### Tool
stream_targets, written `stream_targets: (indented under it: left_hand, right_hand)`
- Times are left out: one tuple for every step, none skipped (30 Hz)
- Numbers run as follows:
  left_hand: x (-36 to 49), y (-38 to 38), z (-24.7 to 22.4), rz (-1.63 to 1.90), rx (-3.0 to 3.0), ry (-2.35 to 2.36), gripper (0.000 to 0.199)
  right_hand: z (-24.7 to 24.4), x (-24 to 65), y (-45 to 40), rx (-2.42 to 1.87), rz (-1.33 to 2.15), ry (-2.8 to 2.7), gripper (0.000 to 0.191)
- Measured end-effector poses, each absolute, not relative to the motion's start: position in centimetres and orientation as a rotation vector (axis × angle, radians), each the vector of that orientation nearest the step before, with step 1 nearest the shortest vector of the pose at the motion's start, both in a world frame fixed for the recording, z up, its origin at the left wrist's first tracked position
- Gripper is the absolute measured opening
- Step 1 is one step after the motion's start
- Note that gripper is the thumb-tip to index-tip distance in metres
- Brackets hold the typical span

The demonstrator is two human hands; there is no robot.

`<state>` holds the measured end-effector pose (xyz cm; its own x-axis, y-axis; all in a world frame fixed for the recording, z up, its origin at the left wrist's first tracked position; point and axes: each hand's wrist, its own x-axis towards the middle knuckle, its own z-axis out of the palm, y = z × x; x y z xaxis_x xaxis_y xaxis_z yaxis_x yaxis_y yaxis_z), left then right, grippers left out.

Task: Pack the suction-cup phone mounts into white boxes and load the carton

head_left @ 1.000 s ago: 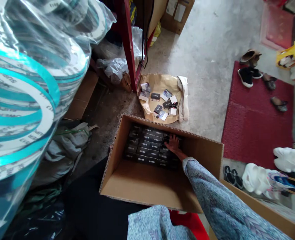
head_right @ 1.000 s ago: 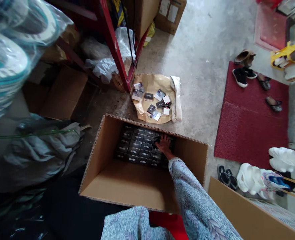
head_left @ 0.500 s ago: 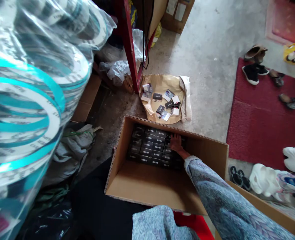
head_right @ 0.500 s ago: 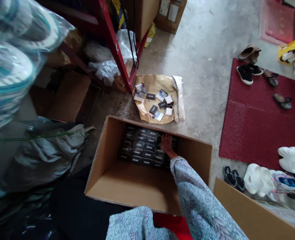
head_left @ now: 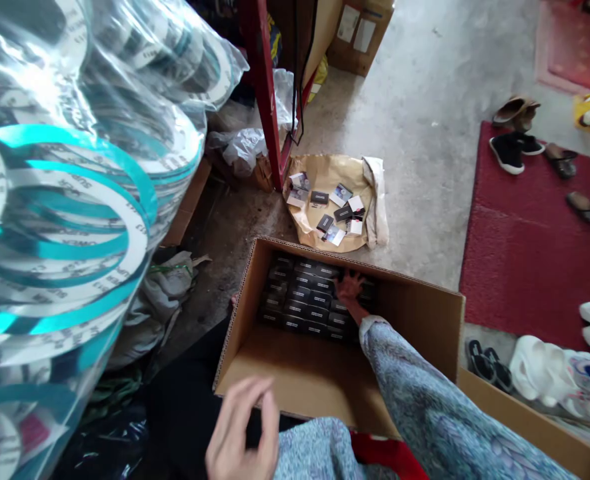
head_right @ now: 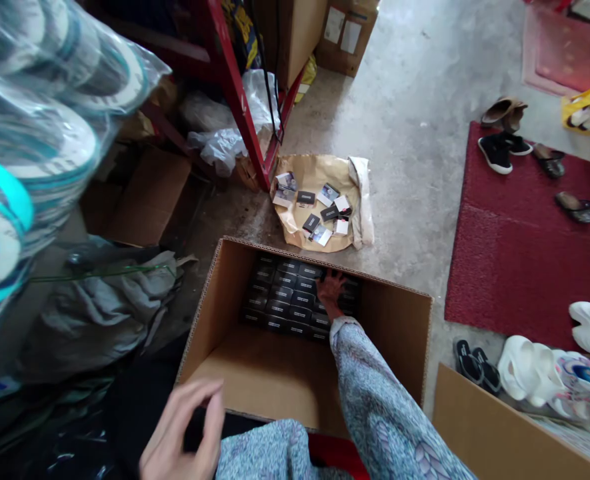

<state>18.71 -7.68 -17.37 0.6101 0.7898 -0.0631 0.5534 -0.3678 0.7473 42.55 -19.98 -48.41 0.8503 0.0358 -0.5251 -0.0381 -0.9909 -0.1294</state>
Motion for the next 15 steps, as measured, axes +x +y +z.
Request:
stream_targets:
  left_hand:
    - [20.2, -7.3, -18.5, 0.366, 2.041, 1.024, 0.015]
    - [21.5, -7.0, -19.7, 0.326, 2.002, 1.020, 0.015]
    - [22.8, -6.7, -20.9, 0.283, 1.952, 1.010, 0.016]
    - [23.8, -6.7, -22.0, 0.240, 1.897, 1.015, 0.018]
    - [24.5, -6.7, -23.0, 0.205, 1.838, 1.021, 0.020]
    - [24.9, -6.9, -24.0, 0.170, 1.778, 1.027, 0.022]
    - [25.1, -7.1, -24.8, 0.133, 1.726, 1.039, 0.023]
    - [25.1, -7.3, -25.5, 0.091, 1.686, 1.055, 0.025]
    - [24.9, -7.5, -26.1, 0.044, 1.655, 1.068, 0.027]
    - [24.8, -7.7, -26.5, 0.001, 1.630, 1.079, 0.028]
    - [24.7, -7.7, -26.8, -0.040, 1.598, 1.090, 0.029]
    - [24.6, -7.6, -27.1, -0.083, 1.542, 1.102, 0.031]
    - [24.7, -7.5, -27.3, -0.123, 1.442, 1.127, 0.032]
    - [25.0, -7.4, -27.5, -0.159, 1.311, 1.162, 0.033]
    - [25.4, -7.3, -27.7, -0.188, 1.171, 1.202, 0.036]
  right_hand:
    - [-48.0, 42.7, -20.2, -2.852, 0.807, 0.030, 0.061]
    - [-47.4, 42.8, -20.5, -2.813, 0.785, 0.056, 0.061]
    - [-46.7, 42.9, -21.1, -2.771, 0.761, 0.080, 0.061]
    - [-45.8, 43.1, -21.8, -2.725, 0.736, 0.104, 0.059]
    - [-44.8, 43.2, -22.6, -2.673, 0.712, 0.127, 0.058]
    - [-43.7, 43.2, -23.5, -2.614, 0.694, 0.150, 0.056]
    - [-42.5, 43.2, -24.4, -2.545, 0.686, 0.171, 0.054]
    - [-41.4, 43.2, -25.1, -2.466, 0.692, 0.193, 0.053]
    - [-40.3, 43.0, -25.8, -2.374, 0.717, 0.216, 0.051]
    - [-39.3, 42.9, -26.3, -2.273, 0.755, 0.243, 0.050]
    - [-38.5, 42.6, -26.7, -2.166, 0.799, 0.276, 0.049]
    - [-37.8, 42.3, -26.9, -2.057, 0.844, 0.315, 0.049]
    - [-37.2, 42.0, -26.9, -1.952, 0.884, 0.358, 0.049]
    - [-36.7, 41.6, -26.8, -1.854, 0.915, 0.402, 0.049]
    - [-36.3, 41.1, -26.5, -1.766, 0.939, 0.444, 0.048]
